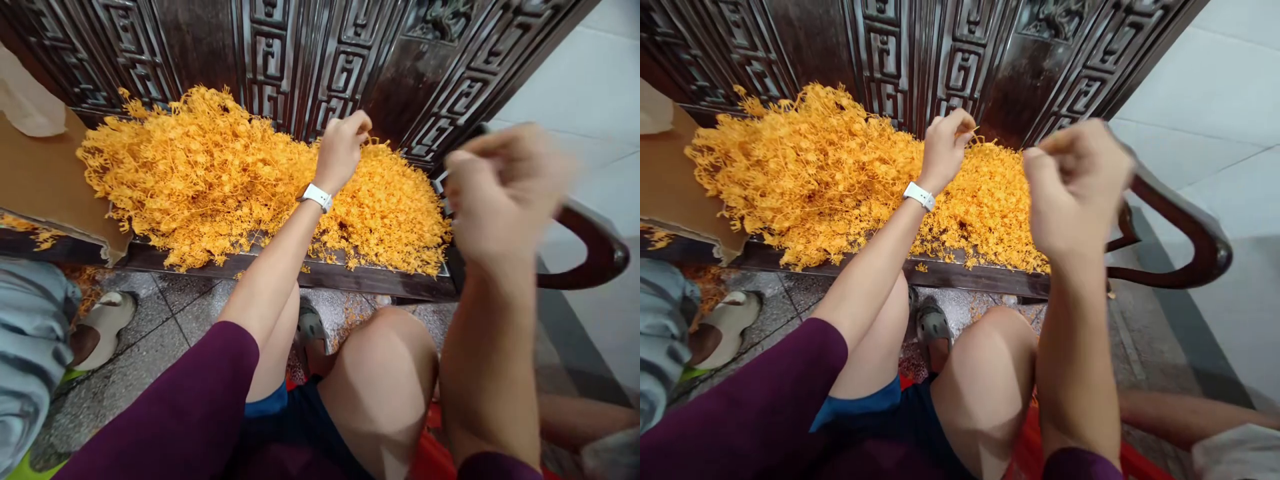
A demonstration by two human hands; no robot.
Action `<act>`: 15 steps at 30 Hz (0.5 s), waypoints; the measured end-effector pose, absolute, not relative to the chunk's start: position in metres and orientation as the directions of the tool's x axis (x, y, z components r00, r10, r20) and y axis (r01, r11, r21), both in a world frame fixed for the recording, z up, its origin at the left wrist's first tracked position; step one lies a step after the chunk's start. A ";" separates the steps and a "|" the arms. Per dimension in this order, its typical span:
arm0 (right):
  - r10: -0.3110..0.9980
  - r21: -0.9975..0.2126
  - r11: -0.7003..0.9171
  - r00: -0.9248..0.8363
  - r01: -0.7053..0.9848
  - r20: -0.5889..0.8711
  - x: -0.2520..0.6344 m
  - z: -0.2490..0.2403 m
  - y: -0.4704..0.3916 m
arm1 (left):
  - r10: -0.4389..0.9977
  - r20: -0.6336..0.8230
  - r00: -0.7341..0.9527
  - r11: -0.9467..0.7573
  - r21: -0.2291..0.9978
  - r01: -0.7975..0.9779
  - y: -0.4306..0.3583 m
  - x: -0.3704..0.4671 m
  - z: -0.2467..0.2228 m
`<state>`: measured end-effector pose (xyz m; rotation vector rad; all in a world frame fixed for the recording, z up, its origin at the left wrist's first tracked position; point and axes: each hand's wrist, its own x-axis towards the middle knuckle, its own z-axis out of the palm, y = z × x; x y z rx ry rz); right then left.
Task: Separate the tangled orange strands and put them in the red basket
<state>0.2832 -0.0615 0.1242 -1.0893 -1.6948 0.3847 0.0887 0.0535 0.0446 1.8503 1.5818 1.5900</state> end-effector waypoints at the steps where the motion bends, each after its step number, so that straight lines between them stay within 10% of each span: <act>1: 0.807 -0.687 0.541 -0.069 0.485 0.586 0.273 0.117 -0.042 | 0.794 0.586 -0.163 -0.424 0.726 0.542 0.047 0.095 0.054; 15: 0.948 -0.933 0.317 -0.041 0.171 0.315 0.256 0.011 0.032 | 0.907 0.372 -0.196 -0.418 0.849 -0.323 0.050 0.125 0.059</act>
